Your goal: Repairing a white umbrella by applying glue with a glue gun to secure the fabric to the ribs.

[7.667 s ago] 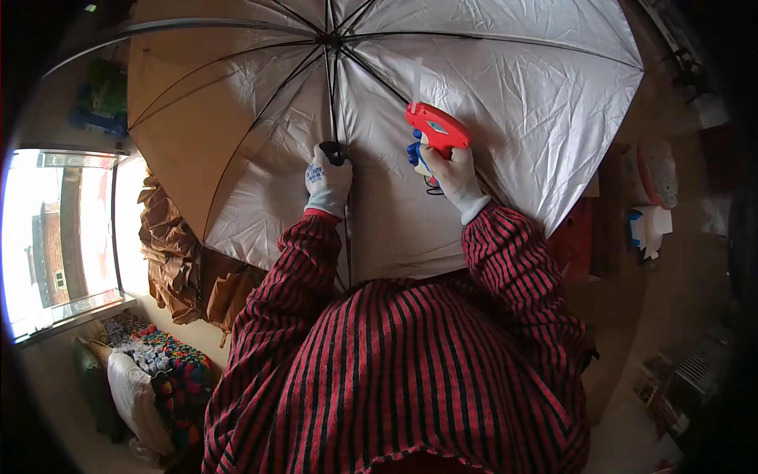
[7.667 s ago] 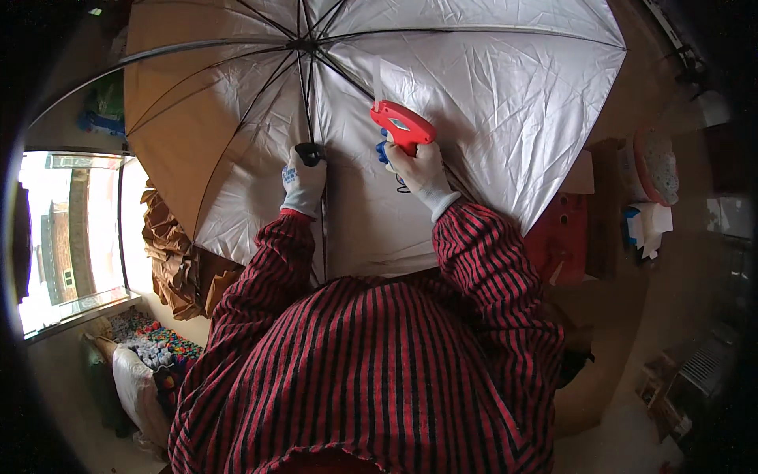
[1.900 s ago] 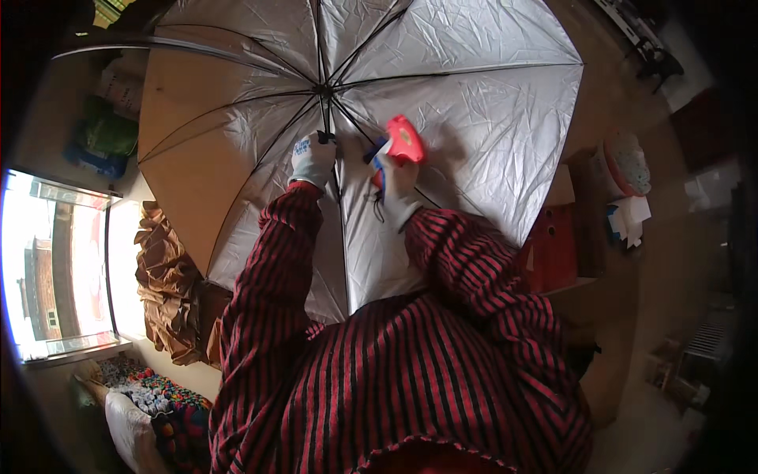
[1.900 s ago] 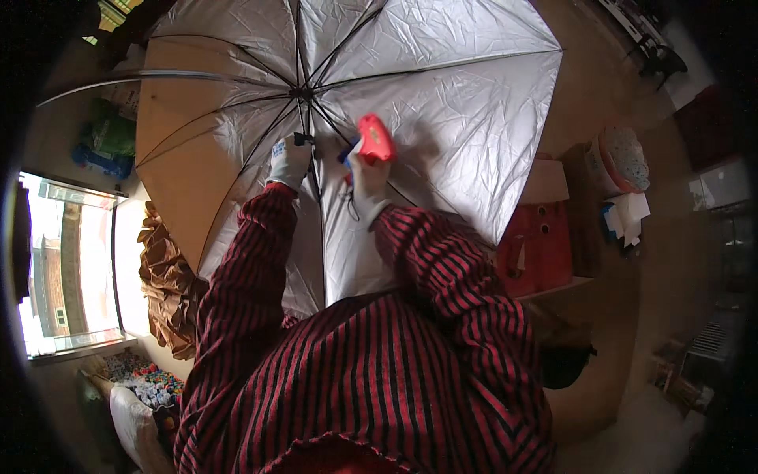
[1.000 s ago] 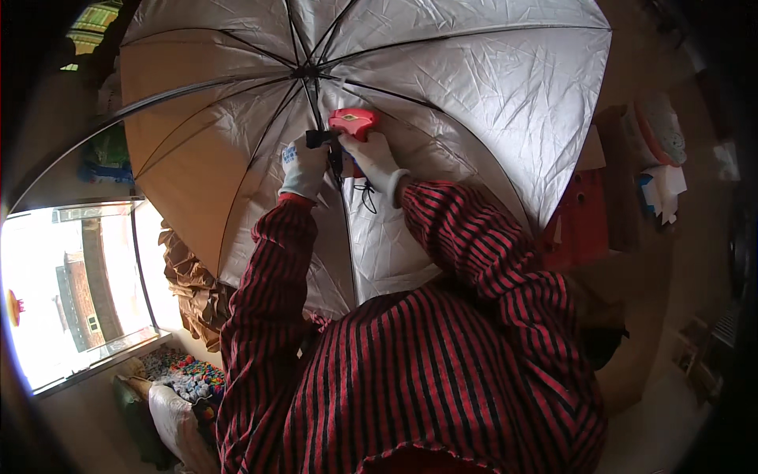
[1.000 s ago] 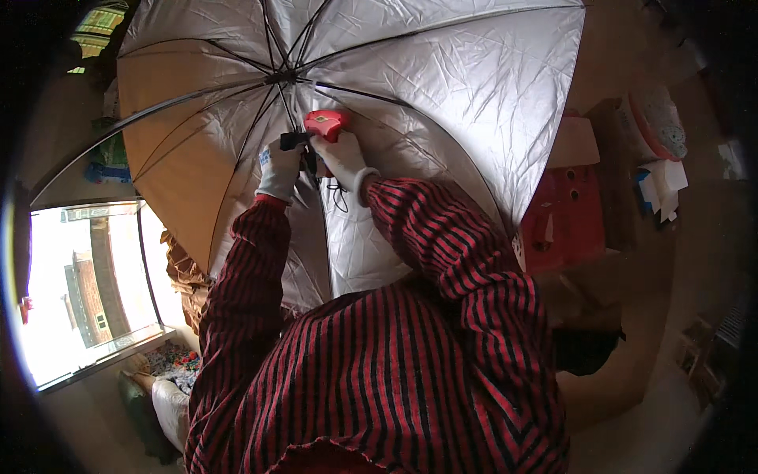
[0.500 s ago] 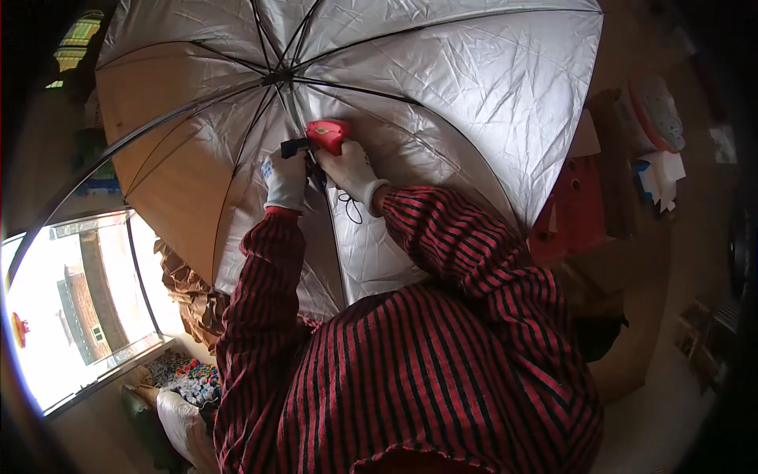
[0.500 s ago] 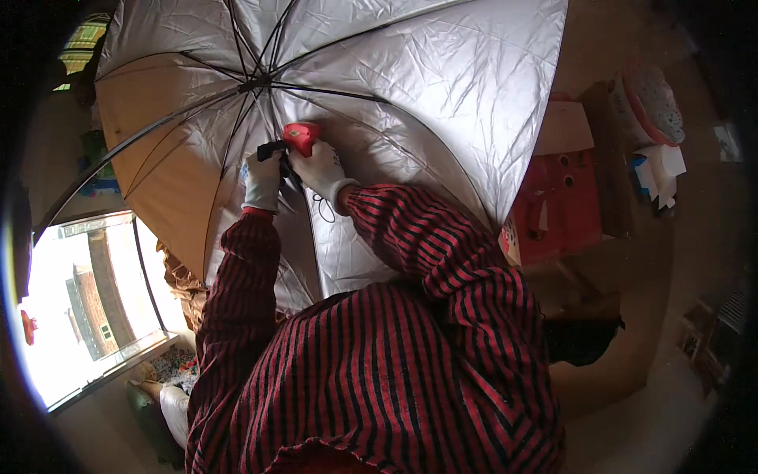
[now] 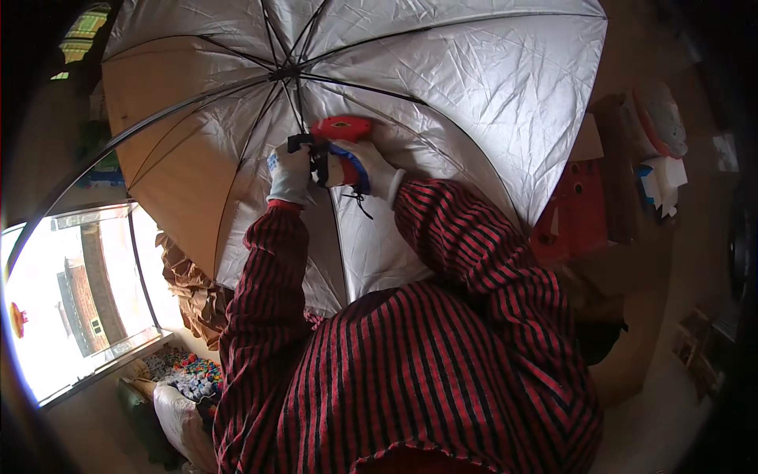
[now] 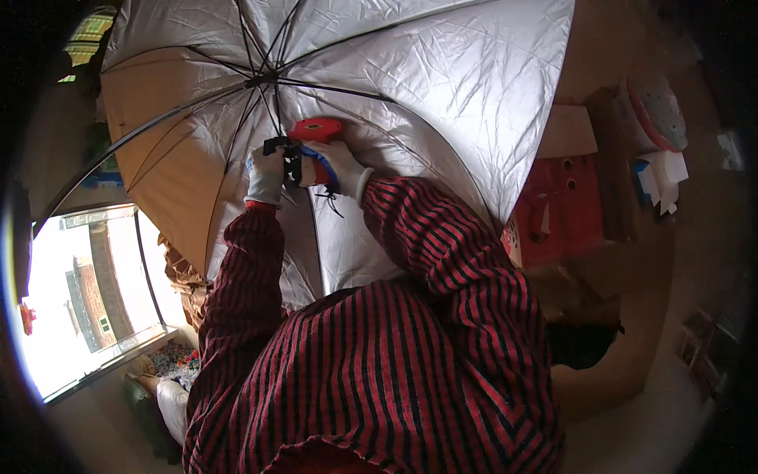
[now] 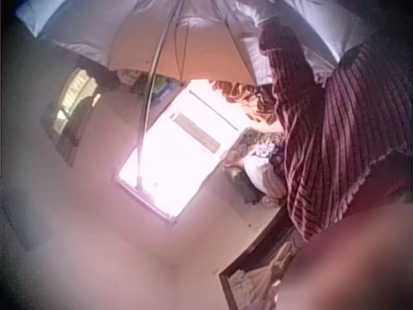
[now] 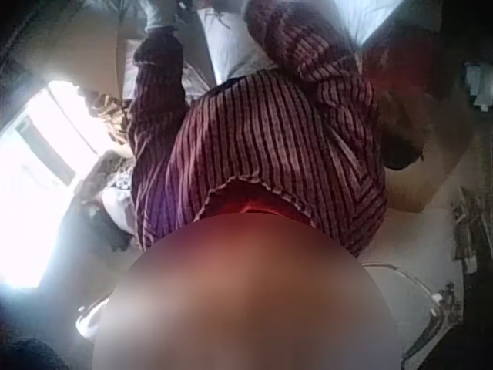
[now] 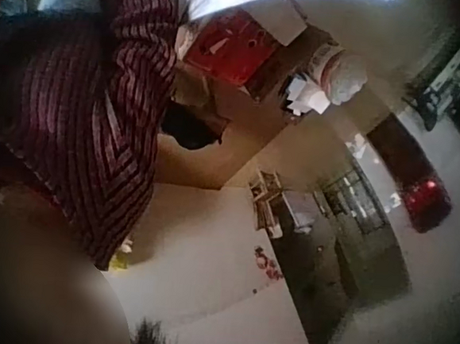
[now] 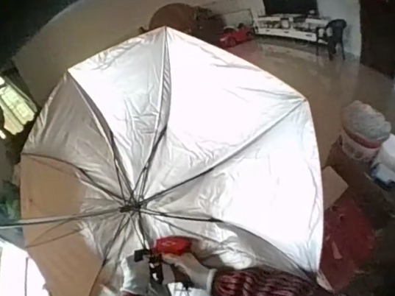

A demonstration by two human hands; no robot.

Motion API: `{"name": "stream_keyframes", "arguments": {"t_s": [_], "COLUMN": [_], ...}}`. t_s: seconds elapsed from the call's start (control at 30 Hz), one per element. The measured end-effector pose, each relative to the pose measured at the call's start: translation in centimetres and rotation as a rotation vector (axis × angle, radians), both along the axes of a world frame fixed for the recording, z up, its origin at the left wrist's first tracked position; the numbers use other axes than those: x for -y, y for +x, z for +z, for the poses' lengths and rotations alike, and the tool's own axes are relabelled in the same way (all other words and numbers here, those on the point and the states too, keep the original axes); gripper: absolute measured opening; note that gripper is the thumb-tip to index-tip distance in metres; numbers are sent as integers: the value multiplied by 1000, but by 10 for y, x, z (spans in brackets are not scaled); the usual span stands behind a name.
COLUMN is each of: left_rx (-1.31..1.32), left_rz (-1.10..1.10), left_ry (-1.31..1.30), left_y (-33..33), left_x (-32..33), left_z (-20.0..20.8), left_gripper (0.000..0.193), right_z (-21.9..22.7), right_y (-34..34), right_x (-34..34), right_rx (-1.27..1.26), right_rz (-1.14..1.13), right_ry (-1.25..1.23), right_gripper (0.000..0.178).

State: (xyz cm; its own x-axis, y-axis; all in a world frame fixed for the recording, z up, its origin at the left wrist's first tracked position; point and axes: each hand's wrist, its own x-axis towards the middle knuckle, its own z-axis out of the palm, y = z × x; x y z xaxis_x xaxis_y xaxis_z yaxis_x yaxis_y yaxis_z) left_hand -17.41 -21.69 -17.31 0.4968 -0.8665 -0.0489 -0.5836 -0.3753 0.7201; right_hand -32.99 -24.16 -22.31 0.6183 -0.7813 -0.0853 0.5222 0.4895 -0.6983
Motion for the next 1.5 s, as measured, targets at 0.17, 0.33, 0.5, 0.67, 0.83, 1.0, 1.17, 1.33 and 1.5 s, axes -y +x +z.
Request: {"name": "stream_keyframes", "arguments": {"t_s": [0.17,0.33,0.5,0.67,0.83,1.0,1.17,1.33,1.5], "left_rx": [49,-88,-32,3,-27,-99,-32,82,69], "left_rz": [-102,23,24,66,62,64,67,7,7], "left_ry": [-59,62,-24,2,-23,-14,-13,-14,-46], "left_y": [17,-2,1,8,15,11,0,6,21], "left_x": [0,2,-1,5,5,2,8,6,5], "left_z": [-9,8,6,-3,-12,-7,3,-4,-17], "left_gripper": [18,18,17,17,18,20,20,17,18], "right_z": [8,10,-2,-13,-6,-3,-50,-36,-3], "right_y": [-8,-15,-19,-14,-17,-12,6,11,-21], "right_x": [8,17,24,33,39,38,43,56,39], "right_rx": [255,96,178,-32,-143,-90,-273,-56,-340], "right_rz": [160,178,313,221,293,361,-206,324,73], "right_ry": [256,166,275,-140,-139,212,-998,104,-841], "right_gripper": [23,22,22,22,27,31,31,30,33]}}
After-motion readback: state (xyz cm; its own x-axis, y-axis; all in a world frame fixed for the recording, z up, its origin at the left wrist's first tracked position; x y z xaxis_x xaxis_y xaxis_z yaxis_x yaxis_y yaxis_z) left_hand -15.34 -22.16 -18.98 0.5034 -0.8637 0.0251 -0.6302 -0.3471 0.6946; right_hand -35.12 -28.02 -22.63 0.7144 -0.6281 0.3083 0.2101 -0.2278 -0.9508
